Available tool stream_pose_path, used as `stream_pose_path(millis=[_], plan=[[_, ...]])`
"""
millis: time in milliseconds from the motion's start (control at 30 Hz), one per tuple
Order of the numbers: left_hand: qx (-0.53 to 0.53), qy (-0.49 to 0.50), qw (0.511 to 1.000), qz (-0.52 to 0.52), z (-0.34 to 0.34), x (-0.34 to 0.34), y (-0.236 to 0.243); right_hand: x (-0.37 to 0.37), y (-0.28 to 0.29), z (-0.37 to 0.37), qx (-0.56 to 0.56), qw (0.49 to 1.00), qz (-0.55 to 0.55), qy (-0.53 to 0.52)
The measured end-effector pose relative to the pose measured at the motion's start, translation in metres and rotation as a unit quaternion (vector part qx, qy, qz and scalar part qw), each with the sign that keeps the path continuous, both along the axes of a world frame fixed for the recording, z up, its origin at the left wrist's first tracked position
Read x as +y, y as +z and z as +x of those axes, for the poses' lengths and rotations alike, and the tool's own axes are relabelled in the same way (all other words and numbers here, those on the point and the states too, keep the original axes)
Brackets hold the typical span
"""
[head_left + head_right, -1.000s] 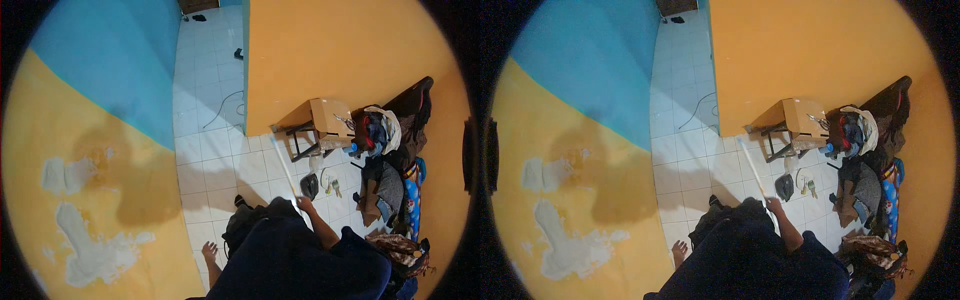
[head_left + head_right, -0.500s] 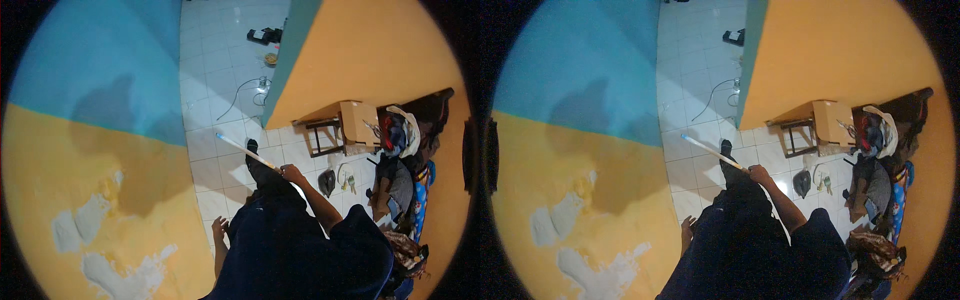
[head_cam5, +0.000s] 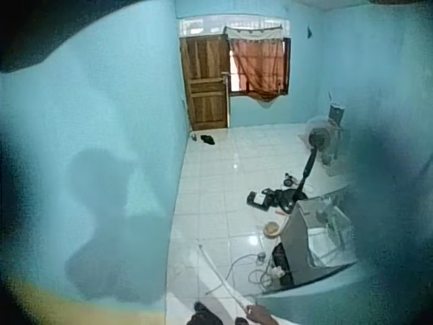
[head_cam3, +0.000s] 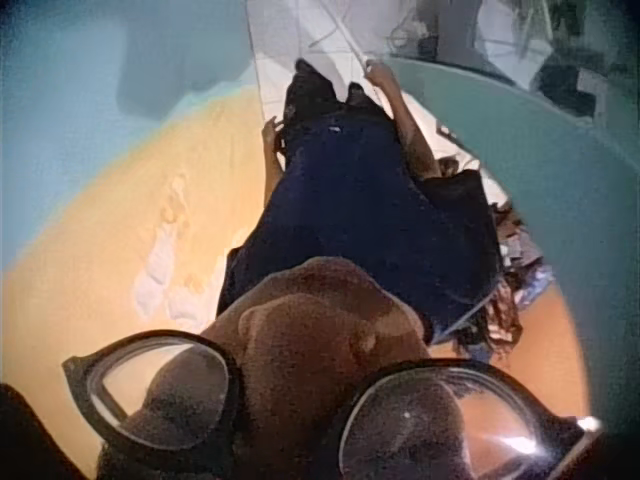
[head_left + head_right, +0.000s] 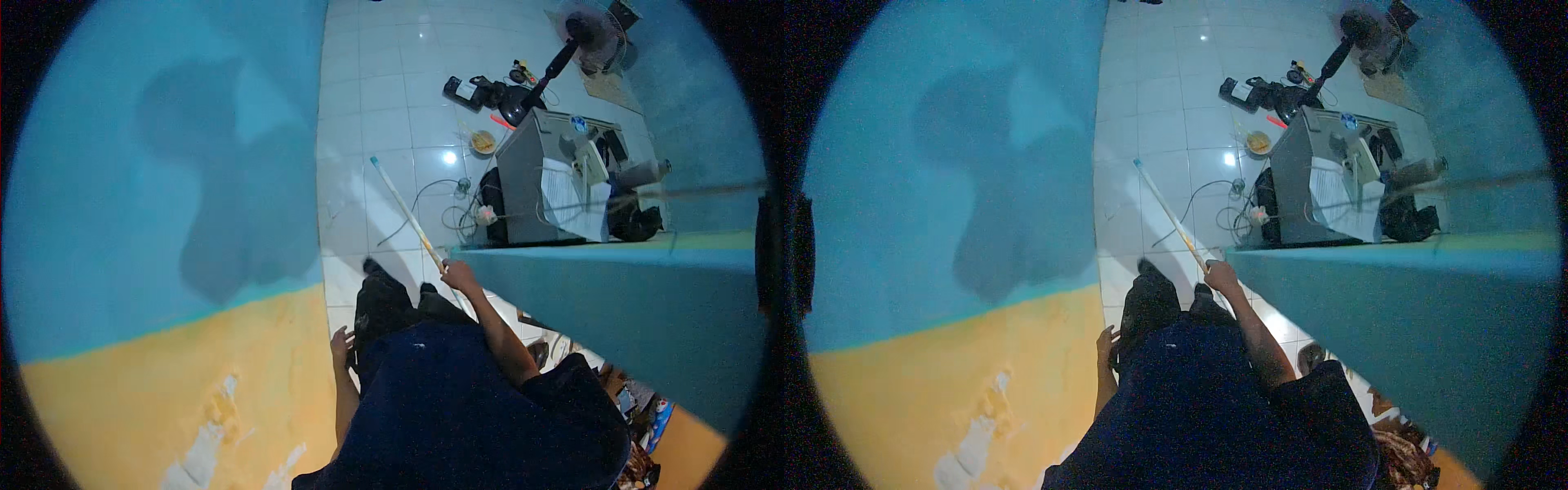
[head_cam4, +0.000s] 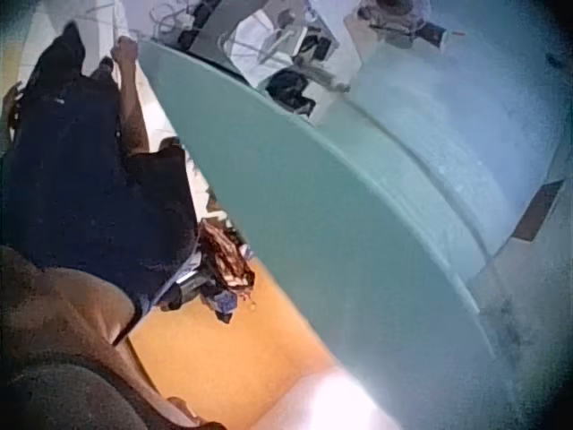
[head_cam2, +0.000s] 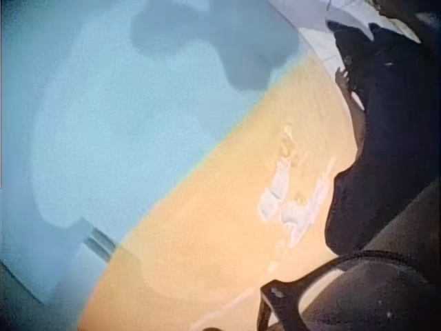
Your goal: Mixing blue paint in a bucket using a roller brush and then a long stick.
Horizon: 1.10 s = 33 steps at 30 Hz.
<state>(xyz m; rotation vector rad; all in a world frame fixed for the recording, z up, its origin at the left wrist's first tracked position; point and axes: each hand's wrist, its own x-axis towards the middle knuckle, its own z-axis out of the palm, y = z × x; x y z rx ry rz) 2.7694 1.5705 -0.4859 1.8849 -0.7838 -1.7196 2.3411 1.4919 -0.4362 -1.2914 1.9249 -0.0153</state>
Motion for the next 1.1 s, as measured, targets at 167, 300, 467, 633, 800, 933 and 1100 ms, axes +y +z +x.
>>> stream_pose_path(millis=[167,300,467,633,800,933,1100], plan=[[0.048,0.095,0.987,0.117,-0.002,-0.145,0.012,-0.111,0.0,0.008,-0.003,0.999,0.016,-0.046],[0.035,-0.039,0.983,0.174,0.025,-0.298,-0.002,-0.186,-0.017,-0.014,-0.012,0.986,-0.004,-0.163],[-0.086,-0.19,0.966,0.151,0.041,-0.532,-0.037,-0.244,-0.043,-0.006,0.05,0.941,0.031,-0.334],[-0.077,-0.141,0.986,0.048,-0.018,-0.809,0.03,-0.274,-0.059,0.015,0.013,0.845,-0.047,-0.532],[-0.067,-0.178,0.979,-0.071,-0.114,-0.998,0.048,-0.327,-0.091,0.017,0.011,0.875,0.137,-0.464],[-0.033,-0.122,0.991,-0.037,-0.177,-1.055,0.034,-0.413,-0.12,-0.011,0.021,0.892,0.159,-0.422],[-0.087,-0.286,0.942,0.152,-0.238,-1.083,0.023,-0.603,-0.145,-0.161,0.043,0.896,0.105,-0.429]])
